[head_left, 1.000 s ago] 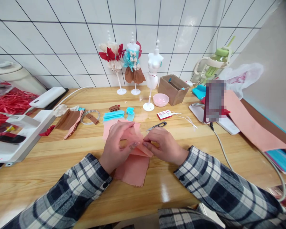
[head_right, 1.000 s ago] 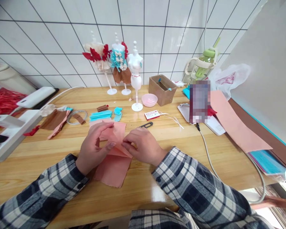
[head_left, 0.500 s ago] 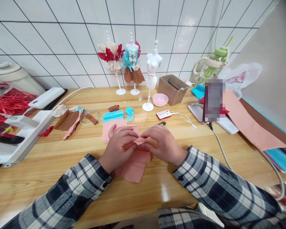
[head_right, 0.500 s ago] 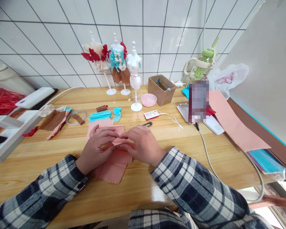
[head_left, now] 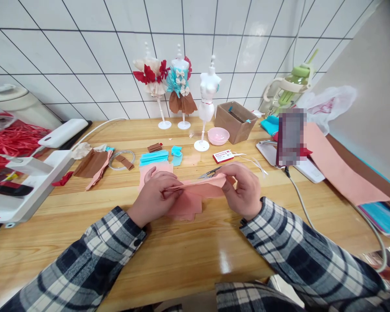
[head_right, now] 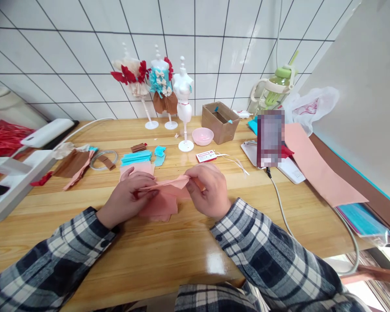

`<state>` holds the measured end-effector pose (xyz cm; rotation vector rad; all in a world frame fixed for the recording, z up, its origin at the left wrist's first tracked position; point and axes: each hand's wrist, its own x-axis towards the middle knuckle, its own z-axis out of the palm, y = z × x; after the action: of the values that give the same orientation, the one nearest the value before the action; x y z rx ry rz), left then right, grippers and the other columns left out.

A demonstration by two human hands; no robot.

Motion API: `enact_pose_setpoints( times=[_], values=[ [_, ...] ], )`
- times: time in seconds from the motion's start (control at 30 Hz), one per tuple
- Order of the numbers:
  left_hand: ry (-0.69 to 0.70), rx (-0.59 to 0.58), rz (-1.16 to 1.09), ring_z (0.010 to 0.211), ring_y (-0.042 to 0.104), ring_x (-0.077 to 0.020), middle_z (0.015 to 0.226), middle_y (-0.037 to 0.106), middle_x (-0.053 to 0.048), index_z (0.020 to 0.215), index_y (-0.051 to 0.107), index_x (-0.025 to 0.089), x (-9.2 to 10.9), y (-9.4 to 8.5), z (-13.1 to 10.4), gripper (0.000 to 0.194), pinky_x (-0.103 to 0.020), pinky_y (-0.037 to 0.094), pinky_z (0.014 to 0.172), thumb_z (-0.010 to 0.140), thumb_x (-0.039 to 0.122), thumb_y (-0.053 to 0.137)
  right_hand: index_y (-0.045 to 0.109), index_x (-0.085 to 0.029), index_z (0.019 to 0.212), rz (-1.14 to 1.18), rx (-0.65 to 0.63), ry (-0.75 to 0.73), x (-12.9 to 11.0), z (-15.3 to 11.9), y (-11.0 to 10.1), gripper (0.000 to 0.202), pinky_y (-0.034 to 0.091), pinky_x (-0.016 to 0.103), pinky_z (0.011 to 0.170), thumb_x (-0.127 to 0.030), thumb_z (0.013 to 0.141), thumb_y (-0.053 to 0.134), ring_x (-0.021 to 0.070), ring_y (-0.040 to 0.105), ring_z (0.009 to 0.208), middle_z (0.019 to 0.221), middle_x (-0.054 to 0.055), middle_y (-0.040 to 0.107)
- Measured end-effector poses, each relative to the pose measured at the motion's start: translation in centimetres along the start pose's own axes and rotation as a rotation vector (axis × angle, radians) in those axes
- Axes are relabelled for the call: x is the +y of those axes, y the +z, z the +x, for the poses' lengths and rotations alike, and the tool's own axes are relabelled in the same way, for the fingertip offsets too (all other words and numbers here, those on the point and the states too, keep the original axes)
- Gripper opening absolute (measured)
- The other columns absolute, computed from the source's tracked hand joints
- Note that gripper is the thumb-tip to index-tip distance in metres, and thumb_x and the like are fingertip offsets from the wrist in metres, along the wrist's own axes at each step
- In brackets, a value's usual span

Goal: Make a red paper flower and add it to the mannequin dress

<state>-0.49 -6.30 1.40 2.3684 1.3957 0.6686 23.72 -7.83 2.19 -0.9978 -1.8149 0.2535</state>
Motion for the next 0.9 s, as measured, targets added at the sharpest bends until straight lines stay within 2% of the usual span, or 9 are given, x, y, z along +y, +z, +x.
enact_pose_setpoints(
  times=[0.17,0.27,0.37,0.5,0.6,0.67,0.73,0.8,0.9],
  values=[
    [-0.036,0.012,-0.071,0.094,0.061,-0.0227,0.093,0.07,-0.002,0.078,0.069,0.024,-0.7,-0.7,0.3,0.018,-0.053,0.017,0.109,0.072,0.027,0.052,0.054,-0.022,0.084,0.02,0.105,0.078,0.8,-0.2,-0.1,0.013,0.046,0.032,0.066,-0.034,0.088,0.049,0.018,0.057,0.07,0.077,0.004,0.062],
    [-0.092,-0.118,-0.295,0.09,0.062,-0.0239,0.09,0.07,-0.004,0.082,0.068,0.021,-1.0,-1.4,0.3,0.02,-0.044,0.041,0.096,0.071,0.031,0.055,0.055,-0.022,0.088,0.089,0.169,0.237,1.5,0.3,0.0,0.017,0.046,0.031,0.066,-0.038,0.087,0.051,0.0172,0.057,0.072,0.078,0.003,0.061],
    [-0.26,-0.346,-0.682,0.077,0.065,-0.0238,0.086,0.071,-0.006,0.087,0.066,0.019,-1.5,-2.1,-0.1,0.027,-0.033,0.053,0.066,0.07,0.039,0.061,0.055,-0.021,0.089,0.296,0.07,0.446,2.7,1.1,0.0,0.02,0.045,0.027,0.062,-0.041,0.084,0.053,0.0149,0.056,0.068,0.075,0.001,0.06],
    [-0.433,-0.468,-0.978,0.071,0.067,-0.0228,0.09,0.072,-0.007,0.098,0.065,0.022,-3.4,-3.0,-0.5,0.033,-0.03,0.053,0.056,0.068,0.035,0.068,0.056,-0.019,0.085,0.555,-0.073,0.652,4.7,1.9,0.1,0.023,0.043,0.024,0.055,-0.042,0.08,0.058,0.0117,0.053,0.06,0.072,-0.001,0.059],
    [-0.441,-0.375,-0.921,0.071,0.068,-0.0236,0.09,0.073,-0.008,0.1,0.066,0.025,-5.1,-3.7,-0.4,0.036,-0.031,0.054,0.056,0.066,0.033,0.07,0.055,-0.018,0.086,0.534,-0.037,0.713,5.5,2.0,0.3,0.026,0.042,0.022,0.051,-0.043,0.079,0.058,0.011,0.051,0.057,0.071,-0.002,0.059],
    [-0.39,-0.227,-0.721,0.079,0.068,-0.0259,0.094,0.072,-0.007,0.097,0.068,0.024,-5.5,-4.2,-0.2,0.032,-0.035,0.055,0.064,0.069,0.038,0.067,0.056,-0.019,0.085,0.42,-0.03,0.667,5.4,1.9,0.3,0.025,0.04,0.022,0.05,-0.043,0.08,0.057,0.011,0.05,0.056,0.069,-0.002,0.058],
    [-0.256,-0.002,-0.401,0.102,0.062,-0.0287,0.111,0.068,-0.007,0.103,0.067,0.025,-4.7,-4.7,0.1,0.034,-0.041,0.051,0.085,0.074,0.042,0.062,0.058,-0.019,0.084,0.291,-0.071,0.554,4.6,1.8,0.2,0.023,0.039,0.022,0.05,-0.042,0.081,0.056,0.0117,0.05,0.057,0.068,-0.001,0.058],
    [-0.061,0.179,-0.14,0.128,0.042,-0.0303,0.137,0.051,-0.006,0.126,0.055,0.027,-3.1,-4.9,0.4,0.056,-0.047,0.033,0.107,0.074,0.045,0.064,0.059,-0.02,0.085,0.189,-0.154,0.41,3.4,1.6,0.1,0.02,0.04,0.023,0.052,-0.039,0.083,0.055,0.0125,0.051,0.059,0.067,-0.001,0.058],
    [0.099,0.043,-0.132,0.139,0.022,-0.0319,0.151,0.029,-0.009,0.145,0.025,0.024,-0.7,-4.3,1.2,0.1,-0.049,0.017,0.113,0.063,0.055,0.071,0.062,-0.021,0.085,0.082,-0.229,0.217,1.6,1.2,-0.1,0.015,0.04,0.023,0.054,-0.034,0.084,0.055,0.0117,0.05,0.055,0.062,-0.002,0.057]
  ],
)
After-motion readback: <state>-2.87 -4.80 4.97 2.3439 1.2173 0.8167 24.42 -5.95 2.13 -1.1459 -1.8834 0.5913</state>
